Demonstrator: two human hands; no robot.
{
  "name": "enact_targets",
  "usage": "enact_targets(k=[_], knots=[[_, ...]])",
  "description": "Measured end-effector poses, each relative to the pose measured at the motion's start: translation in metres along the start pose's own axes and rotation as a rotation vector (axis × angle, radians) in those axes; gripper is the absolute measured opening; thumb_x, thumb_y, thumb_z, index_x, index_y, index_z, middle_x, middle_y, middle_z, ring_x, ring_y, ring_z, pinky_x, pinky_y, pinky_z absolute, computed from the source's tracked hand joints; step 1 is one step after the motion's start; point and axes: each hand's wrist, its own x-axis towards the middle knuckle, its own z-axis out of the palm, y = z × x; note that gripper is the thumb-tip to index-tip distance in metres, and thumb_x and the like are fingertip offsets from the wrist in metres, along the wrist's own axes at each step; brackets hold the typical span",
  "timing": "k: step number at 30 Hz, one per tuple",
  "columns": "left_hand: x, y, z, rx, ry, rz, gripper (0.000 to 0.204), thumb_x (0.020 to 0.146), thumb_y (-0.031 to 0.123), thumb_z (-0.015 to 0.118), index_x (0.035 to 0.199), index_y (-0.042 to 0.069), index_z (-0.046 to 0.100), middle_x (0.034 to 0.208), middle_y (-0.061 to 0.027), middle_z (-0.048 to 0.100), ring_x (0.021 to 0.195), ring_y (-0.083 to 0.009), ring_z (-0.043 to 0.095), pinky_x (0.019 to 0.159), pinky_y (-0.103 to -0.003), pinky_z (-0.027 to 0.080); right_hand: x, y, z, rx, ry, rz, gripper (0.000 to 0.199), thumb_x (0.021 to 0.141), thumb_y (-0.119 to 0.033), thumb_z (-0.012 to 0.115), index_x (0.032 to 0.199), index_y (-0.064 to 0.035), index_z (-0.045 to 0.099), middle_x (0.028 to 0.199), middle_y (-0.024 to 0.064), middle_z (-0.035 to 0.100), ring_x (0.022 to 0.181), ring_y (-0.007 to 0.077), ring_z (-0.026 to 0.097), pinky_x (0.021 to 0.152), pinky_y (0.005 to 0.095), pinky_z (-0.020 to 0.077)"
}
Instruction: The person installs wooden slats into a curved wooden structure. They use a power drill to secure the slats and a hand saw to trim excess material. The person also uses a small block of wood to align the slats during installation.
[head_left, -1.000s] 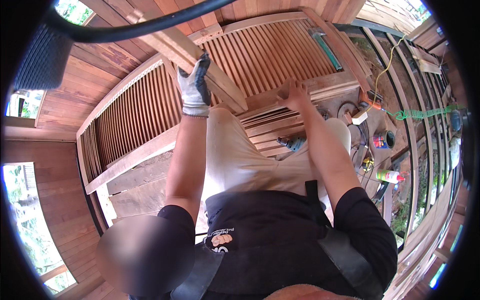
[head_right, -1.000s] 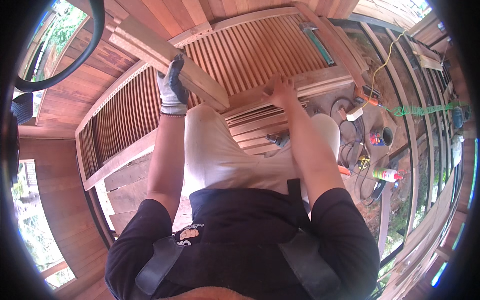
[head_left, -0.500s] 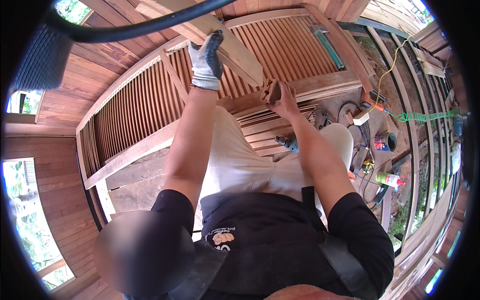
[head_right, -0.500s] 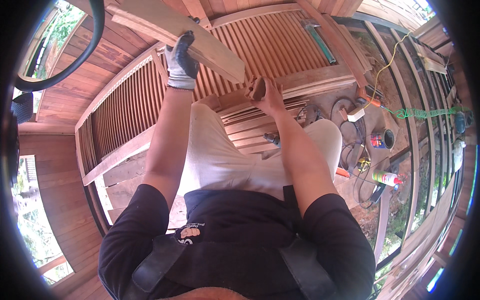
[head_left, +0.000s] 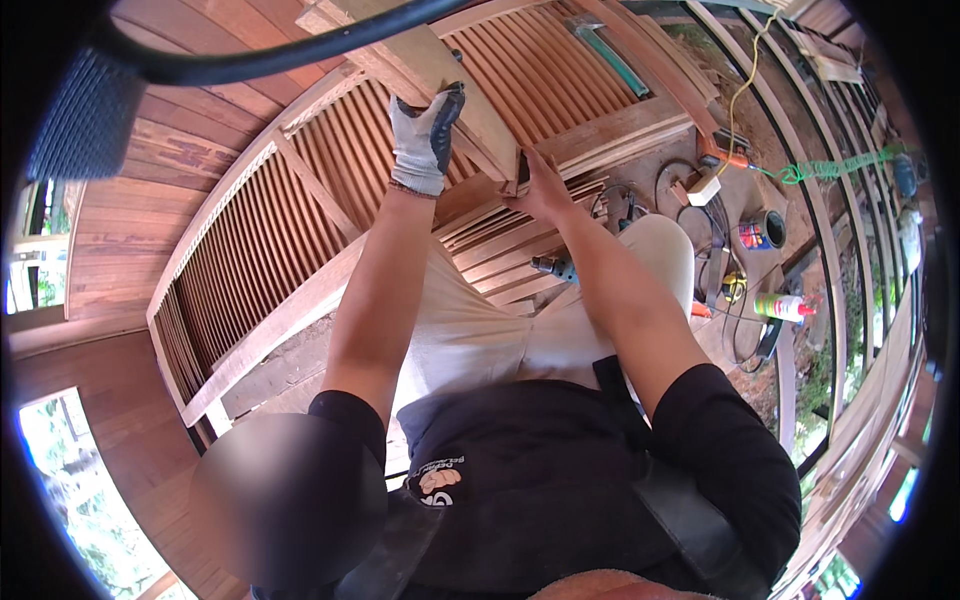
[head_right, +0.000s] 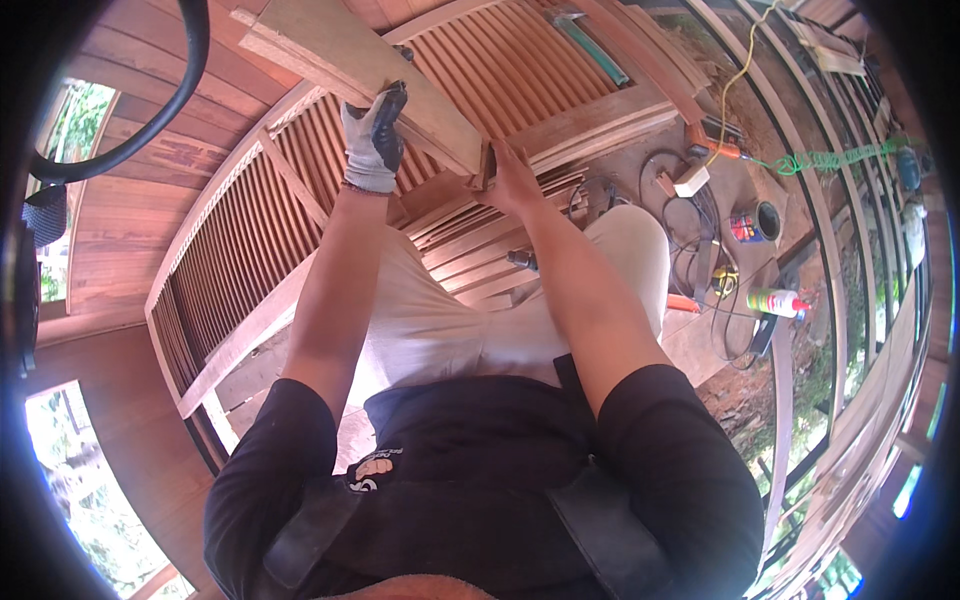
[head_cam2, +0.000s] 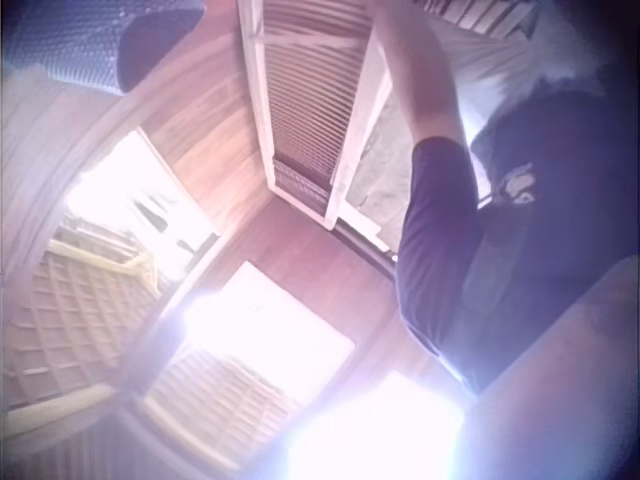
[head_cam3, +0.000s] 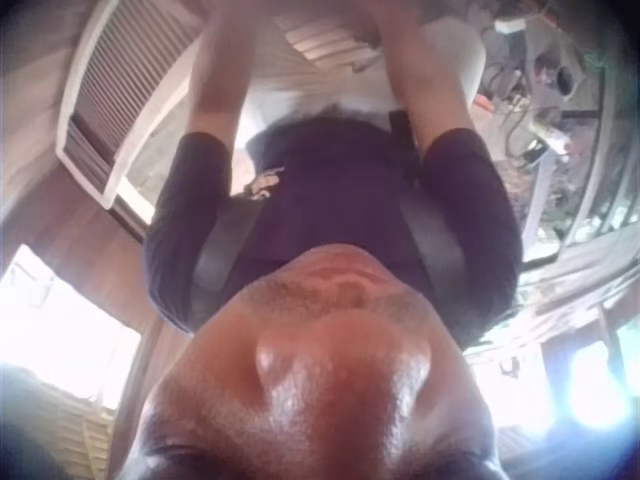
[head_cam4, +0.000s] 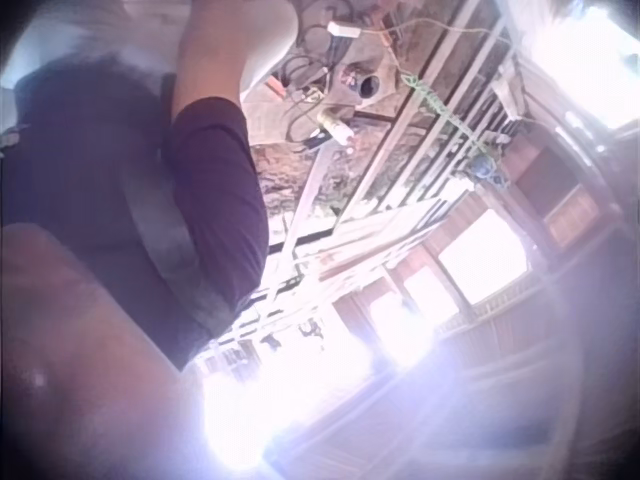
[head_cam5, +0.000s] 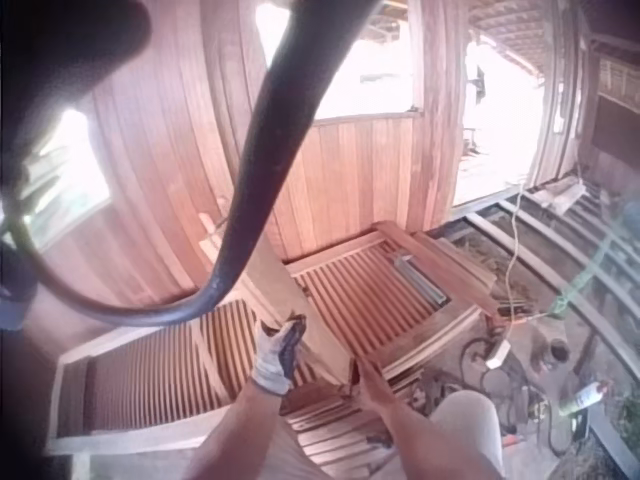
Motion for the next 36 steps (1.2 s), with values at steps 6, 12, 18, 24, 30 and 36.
enact_targets(k=[6, 12, 18, 24, 30, 36], knots=[[-0.028, 0.004, 0.034, 0.250, -0.246, -0.050, 0.063, 0.082, -0.007, 0.074, 0.135, -0.001, 0.039, 0.111, -0.0179, 0.067, 0.093, -0.0247, 0.072, 0.075, -0.034, 0.064, 0.001, -0.006, -0.006, 0.001, -0.049, 0.042, 0.100, 0.071, -0.038, 0.090, 0.148, -0.0021, 0.037, 0.146, 0.0217, 0.053, 0.141, 0.0364, 0.047, 0.125, 0.0480, 0.0249], [-0.045, 0.008, 0.033, 0.285, -0.216, -0.056, 0.056, 0.079, -0.006, 0.080, 0.127, -0.005, 0.053, 0.110, -0.0142, 0.068, 0.093, -0.0199, 0.070, 0.077, -0.030, 0.063, -0.005, -0.004, -0.010, -0.004, 0.056, 0.010, 0.092, 0.070, -0.036, 0.089, 0.142, -0.0008, 0.044, 0.140, 0.0215, 0.057, 0.139, 0.0364, 0.049, 0.122, 0.0462, 0.0303], [-0.014, 0.021, -0.044, 0.187, -0.051, -0.048, 0.046, 0.088, -0.012, 0.069, 0.131, -0.005, 0.053, 0.112, -0.0184, 0.070, 0.095, -0.0240, 0.073, 0.079, -0.029, 0.063, -0.005, -0.016, -0.014, -0.016, 0.043, 0.012, 0.096, 0.066, -0.034, 0.092, 0.141, 0.0001, 0.043, 0.140, 0.0257, 0.056, 0.138, 0.0426, 0.047, 0.120, 0.0467, 0.0333], [-0.001, 0.039, -0.061, 0.516, -0.209, 0.112, 0.063, 0.091, -0.008, 0.064, 0.149, -0.002, 0.040, 0.130, -0.0183, 0.065, 0.117, -0.0307, 0.066, 0.102, -0.037, 0.053, -0.005, -0.025, -0.005, -0.046, 0.033, 0.105, 0.099, 0.061, -0.028, 0.093, 0.142, -0.0019, 0.042, 0.139, 0.0231, 0.057, 0.137, 0.0394, 0.051, 0.121, 0.0545, 0.0311], [0.010, 0.043, -0.048, 0.115, -0.250, 0.044, 0.086, 0.081, 0.007, 0.077, 0.156, 0.002, 0.035, 0.140, -0.0183, 0.060, 0.140, -0.0366, 0.050, 0.120, -0.048, 0.038, -0.002, -0.032, -0.006, -0.083, 0.013, 0.131, 0.094, 0.065, -0.028, 0.091, 0.142, -0.0026, 0.042, 0.147, 0.0180, 0.052, 0.140, 0.0356, 0.049, 0.123, 0.0589, 0.0270], [0.014, 0.041, -0.048, 0.173, -0.286, 0.053, 0.088, 0.080, 0.012, 0.075, 0.157, 0.010, 0.032, 0.147, -0.0185, 0.051, 0.144, -0.0358, 0.045, 0.122, -0.052, 0.037, -0.002, -0.032, -0.007, -0.085, 0.010, 0.112, 0.094, 0.067, -0.027, 0.091, 0.143, -0.0029, 0.042, 0.146, 0.0164, 0.054, 0.141, 0.0350, 0.047, 0.123, 0.0578, 0.0274]])
